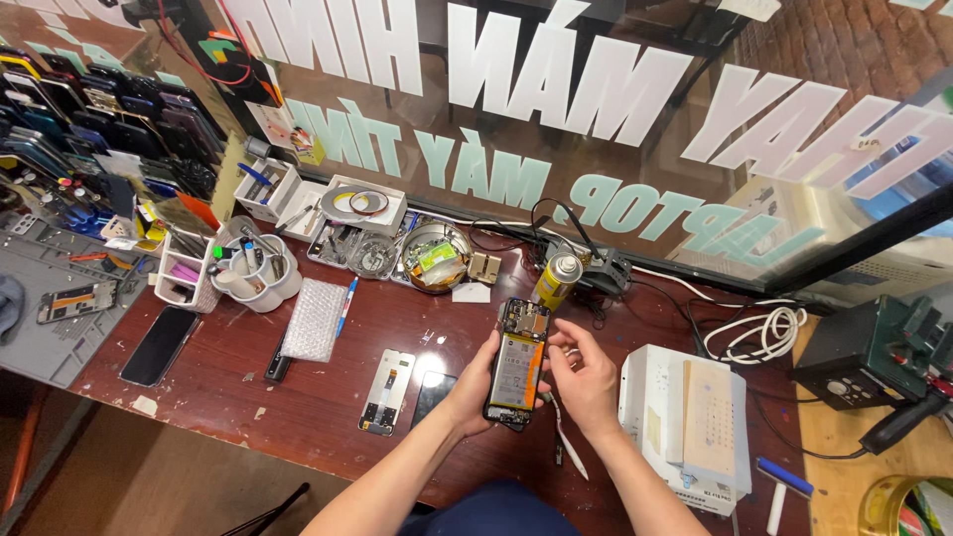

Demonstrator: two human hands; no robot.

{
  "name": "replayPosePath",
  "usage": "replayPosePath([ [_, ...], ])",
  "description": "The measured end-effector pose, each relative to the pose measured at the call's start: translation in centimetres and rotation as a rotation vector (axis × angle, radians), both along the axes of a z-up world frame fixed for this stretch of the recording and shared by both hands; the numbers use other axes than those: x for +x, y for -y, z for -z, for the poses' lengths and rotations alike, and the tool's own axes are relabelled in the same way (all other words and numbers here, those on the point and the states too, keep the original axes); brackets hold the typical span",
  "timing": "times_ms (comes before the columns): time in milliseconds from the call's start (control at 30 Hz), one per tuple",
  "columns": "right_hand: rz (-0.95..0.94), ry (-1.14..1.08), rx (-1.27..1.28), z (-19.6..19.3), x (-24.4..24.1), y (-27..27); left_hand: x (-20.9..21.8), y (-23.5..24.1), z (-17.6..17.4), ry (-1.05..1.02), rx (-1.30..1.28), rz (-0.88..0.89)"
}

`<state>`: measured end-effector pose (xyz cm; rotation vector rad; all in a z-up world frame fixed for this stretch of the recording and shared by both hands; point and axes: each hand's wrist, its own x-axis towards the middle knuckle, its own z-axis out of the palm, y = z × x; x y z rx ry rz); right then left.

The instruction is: The person disassembles a smartphone, removes the battery, and cleans the internal components with a brush and spray. They then reassemble the phone and place it in a container.

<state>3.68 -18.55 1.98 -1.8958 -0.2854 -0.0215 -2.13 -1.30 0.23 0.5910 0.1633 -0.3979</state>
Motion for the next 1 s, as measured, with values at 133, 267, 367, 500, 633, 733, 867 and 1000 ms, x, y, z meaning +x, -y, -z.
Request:
replayPosePath([
  [133, 0.028, 0.004, -0.101, -3.9, -1.3, -1.9, -0.3, 0.8, -0.6, 0.03, 0.048, -0.015],
  [267, 0.045, 0.182, -0.207, -4.5, -1.7, -2.5, -0.6, 0.8, -1.2, 0.026, 0.069, -0.029],
  [367, 0.011, 0.411, -0.261, -4.2, -1.7, -2.4, -0.6, 0.7, -1.6, 0.04, 0.08, -0.036],
  [500, -0.012, 0.463, -0.318, -3.8, -1.8, -2.2, -0.5, 0.7, -1.6, 0.015, 0.092, -0.038],
  [633, -0.023, 0.482, -0.311, -4.3, -1.3, -2.1, -0.2, 0.6, -1.8, 0.011, 0.116, -0.032],
  [733, -0.037, 0.439, -0.31, -4.8, -1.2, -2.3, -0.2, 0.4, -1.9, 0.022, 0.09, -0.028],
  [867, -0.035, 0.502, -0.312, -4.8, -1.1, -2.4, 0.0, 0.5, -1.8, -0.008, 0.05, -0.049],
  [1000, 0.0, 0.243, -0.166, -3.2, -1.1, -1.9, 0.2, 0.4, -1.1, -0.007, -0.041, -0.135],
])
